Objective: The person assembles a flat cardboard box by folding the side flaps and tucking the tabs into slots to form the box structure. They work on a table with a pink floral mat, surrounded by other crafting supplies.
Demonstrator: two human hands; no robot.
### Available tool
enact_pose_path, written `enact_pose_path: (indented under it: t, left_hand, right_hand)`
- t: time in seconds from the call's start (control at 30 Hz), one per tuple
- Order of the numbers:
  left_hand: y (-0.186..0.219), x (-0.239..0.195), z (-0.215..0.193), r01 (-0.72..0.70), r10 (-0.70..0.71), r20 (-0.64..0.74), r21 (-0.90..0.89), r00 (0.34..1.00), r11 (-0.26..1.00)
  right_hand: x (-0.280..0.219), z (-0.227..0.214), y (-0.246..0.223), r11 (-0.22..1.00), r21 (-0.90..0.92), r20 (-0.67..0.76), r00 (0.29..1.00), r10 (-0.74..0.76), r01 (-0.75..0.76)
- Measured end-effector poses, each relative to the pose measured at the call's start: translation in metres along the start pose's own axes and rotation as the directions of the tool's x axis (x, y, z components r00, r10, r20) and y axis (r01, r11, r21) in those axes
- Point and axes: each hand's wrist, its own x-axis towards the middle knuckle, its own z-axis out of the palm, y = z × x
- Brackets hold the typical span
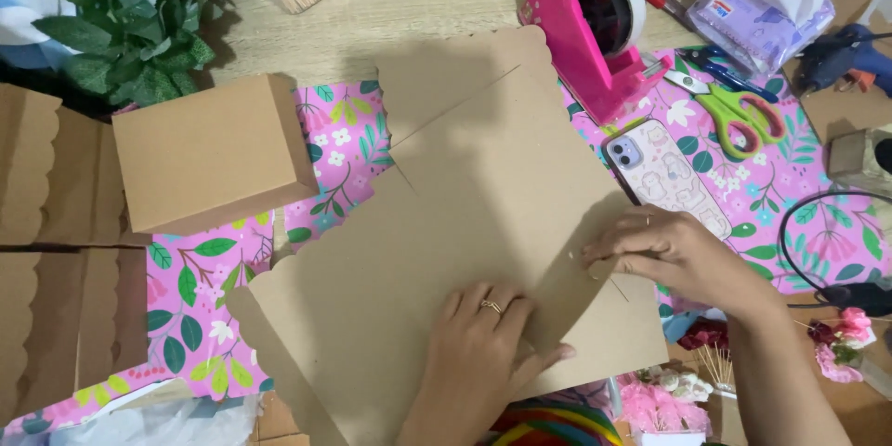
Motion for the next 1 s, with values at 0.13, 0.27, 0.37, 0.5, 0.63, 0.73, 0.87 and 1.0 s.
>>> enact_pose_path:
  t: [0.13, 0.27, 0.37, 0.5, 0.63, 0.73, 0.87, 1.0]
  left_hand:
    - [-0.01, 0.002, 0.013, 0.14, -0.152, -0.21, -0.068, 0.966, 0.988]
    - [-0.017, 0.006, 0.012, 0.294, -0.281, -0.242, 0.019, 0.929, 0.955]
    - [-0.021, 0.006, 0.015, 0.37, -0.33, -0.268, 0.114, 0.905, 0.922]
    - [-0.022, 0.005, 0.013, 0.343, -0.308, -0.17, 0.246, 0.936, 0.907]
    - [-0.023, 0.005, 0.012, 0.311, -0.292, -0.125, 0.179, 0.948, 0.933]
    - [-0.021, 0.002, 0.015, 0.309, -0.301, -0.099, 0.077, 0.948, 0.948]
    - [-0.024, 0.0, 0.014, 0.339, -0.338, -0.08, -0.005, 0.938, 0.941]
    - [-0.027, -0.006, 0.017, 0.305, -0.296, -0.095, 0.112, 0.951, 0.946]
  right_hand:
    - [0.02, 0.003, -0.005, 0.981, 0.123, -0.019, 0.988, 0.156, -0.153]
    - [0.029, 0.021, 0.0, 0.963, 0.091, -0.084, 0.962, 0.261, -0.253]
    - [0.031, 0.039, -0.006, 0.978, -0.089, -0.214, 0.963, 0.164, -0.187]
    - [0.039, 0.077, -0.035, 0.852, -0.519, -0.394, 0.904, -0.165, -0.071]
    - [0.05, 0.101, -0.048, 0.724, -0.65, -0.481, 0.862, -0.16, -0.229]
    - [0.058, 0.125, -0.046, 0.802, -0.577, -0.418, 0.899, -0.128, -0.154]
    - [0.068, 0.14, -0.063, 0.796, -0.579, -0.383, 0.921, -0.075, -0.175]
    - [0.071, 0.13, -0.057, 0.759, -0.594, -0.35, 0.935, 0.054, -0.266]
